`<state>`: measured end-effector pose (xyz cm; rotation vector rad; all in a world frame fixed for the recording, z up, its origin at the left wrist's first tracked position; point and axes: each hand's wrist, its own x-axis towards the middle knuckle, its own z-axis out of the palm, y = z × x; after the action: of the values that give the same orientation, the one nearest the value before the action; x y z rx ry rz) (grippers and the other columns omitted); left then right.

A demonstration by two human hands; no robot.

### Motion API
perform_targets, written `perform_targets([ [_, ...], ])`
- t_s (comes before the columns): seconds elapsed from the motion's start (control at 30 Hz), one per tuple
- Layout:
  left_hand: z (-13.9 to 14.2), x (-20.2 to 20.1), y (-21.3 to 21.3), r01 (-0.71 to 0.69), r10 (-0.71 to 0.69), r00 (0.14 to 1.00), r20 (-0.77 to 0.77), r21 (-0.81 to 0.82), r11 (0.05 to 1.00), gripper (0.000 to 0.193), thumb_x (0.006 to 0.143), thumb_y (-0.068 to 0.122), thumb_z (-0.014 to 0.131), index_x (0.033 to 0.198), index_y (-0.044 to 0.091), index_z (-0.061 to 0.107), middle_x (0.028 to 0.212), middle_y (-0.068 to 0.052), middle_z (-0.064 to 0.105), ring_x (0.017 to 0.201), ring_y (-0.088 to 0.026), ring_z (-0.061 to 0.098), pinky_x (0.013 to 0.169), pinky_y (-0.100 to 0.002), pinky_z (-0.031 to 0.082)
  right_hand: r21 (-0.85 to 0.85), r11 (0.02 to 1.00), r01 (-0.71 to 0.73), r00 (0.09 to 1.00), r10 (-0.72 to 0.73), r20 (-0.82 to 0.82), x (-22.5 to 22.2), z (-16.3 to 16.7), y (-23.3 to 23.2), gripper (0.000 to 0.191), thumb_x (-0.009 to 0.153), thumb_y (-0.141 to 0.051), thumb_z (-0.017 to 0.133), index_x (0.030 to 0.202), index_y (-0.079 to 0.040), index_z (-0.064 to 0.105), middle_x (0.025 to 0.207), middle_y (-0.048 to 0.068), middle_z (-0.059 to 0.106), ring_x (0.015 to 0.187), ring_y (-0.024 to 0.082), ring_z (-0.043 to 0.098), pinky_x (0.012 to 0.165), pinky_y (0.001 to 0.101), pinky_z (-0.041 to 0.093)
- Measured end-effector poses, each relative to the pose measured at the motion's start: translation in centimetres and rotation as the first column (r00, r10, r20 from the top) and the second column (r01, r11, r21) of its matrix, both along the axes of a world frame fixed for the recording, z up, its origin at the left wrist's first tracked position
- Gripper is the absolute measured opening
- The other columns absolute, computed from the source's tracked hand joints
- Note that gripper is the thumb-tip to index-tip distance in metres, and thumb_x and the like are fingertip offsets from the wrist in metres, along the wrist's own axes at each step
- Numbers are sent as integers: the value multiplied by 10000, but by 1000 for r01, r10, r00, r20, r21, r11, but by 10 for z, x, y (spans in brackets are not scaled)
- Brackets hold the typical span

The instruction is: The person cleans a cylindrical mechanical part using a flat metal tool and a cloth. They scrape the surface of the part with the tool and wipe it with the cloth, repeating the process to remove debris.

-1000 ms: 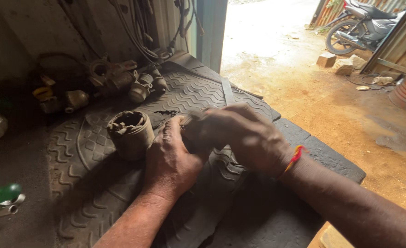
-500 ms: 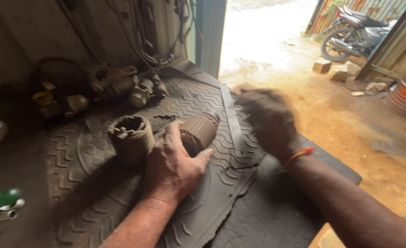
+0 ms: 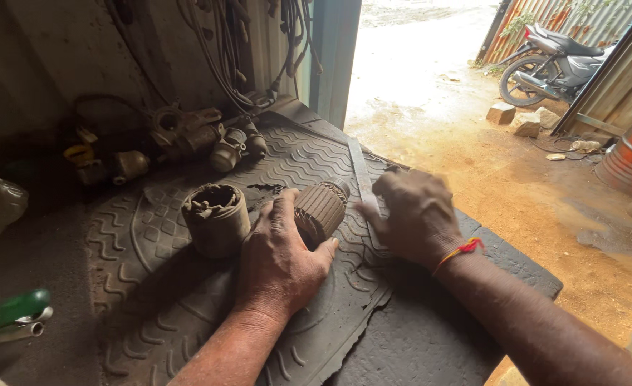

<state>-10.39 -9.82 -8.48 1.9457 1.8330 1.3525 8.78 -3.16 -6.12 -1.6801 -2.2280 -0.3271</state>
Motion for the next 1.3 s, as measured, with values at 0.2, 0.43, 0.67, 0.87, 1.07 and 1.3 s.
perform_targets([
  [0.2, 0, -4, -1, 12, -12, 1000, 11, 2, 1000, 820, 672, 282, 897, 1333, 61, 464, 1220, -251, 613, 1117, -423, 631, 947, -487, 524, -194, 981, -4, 973, -40, -226, -7, 5, 0, 495, 802, -415, 760, 1197, -128, 679, 1020, 107, 763, 978, 267, 727, 908, 427, 550],
  [0.43, -2, -8, -3, 23, -23, 1000, 2, 29, 999, 841, 677, 280, 900, 1344, 43, 446, 1222, -268, 602, 1112, -429, 634, 944, -487, 529, -260, 962, -88, 902, -33, -430, 9, -1, 18, 503, 706, -220, 842, 1151, -34, 700, 1065, 123, 711, 973, 232, 723, 846, 357, 591],
  [0.67, -2, -9, 1, 19, -19, 1000, 10, -5, 1000, 858, 676, 277, 897, 1360, 43, 436, 1226, -273, 591, 1117, -431, 630, 944, -489, 530, -167, 867, -470, 221, -68, -973, 32, -2, 7, 303, 959, -182, 675, 1170, 31, 717, 946, 161, 738, 725, 182, 628, 589, 322, 512],
  [0.87, -2, -7, 5, 35, -36, 999, 26, 8, 999, 859, 679, 277, 890, 1365, 27, 438, 1223, -275, 596, 1115, -435, 632, 947, -488, 530, 178, 837, -518, 87, 258, -962, 34, -18, 3, 165, 1004, -37, 599, 1155, -5, 657, 1002, 131, 721, 829, 124, 688, 749, 266, 596],
  [1.07, -5, -4, 10, 27, -27, 999, 20, -11, 1000, 877, 675, 274, 893, 1372, 13, 431, 1227, -286, 588, 1116, -446, 621, 951, -492, 517, 308, 744, -593, -200, 235, -951, 25, -21, 2, 70, 1052, -78, 608, 1103, -41, 577, 1014, 124, 713, 835, 124, 614, 749, 271, 529],
  [1.3, -7, -2, 15, 44, -44, 999, 10, 61, 997, 850, 692, 276, 887, 1362, -8, 448, 1244, -293, 591, 1136, -452, 616, 959, -492, 514, 324, 779, -537, -114, 313, -943, 3, -6, 4, 70, 1046, -68, 599, 1078, -12, 571, 951, 110, 680, 832, 157, 652, 764, 305, 569],
])
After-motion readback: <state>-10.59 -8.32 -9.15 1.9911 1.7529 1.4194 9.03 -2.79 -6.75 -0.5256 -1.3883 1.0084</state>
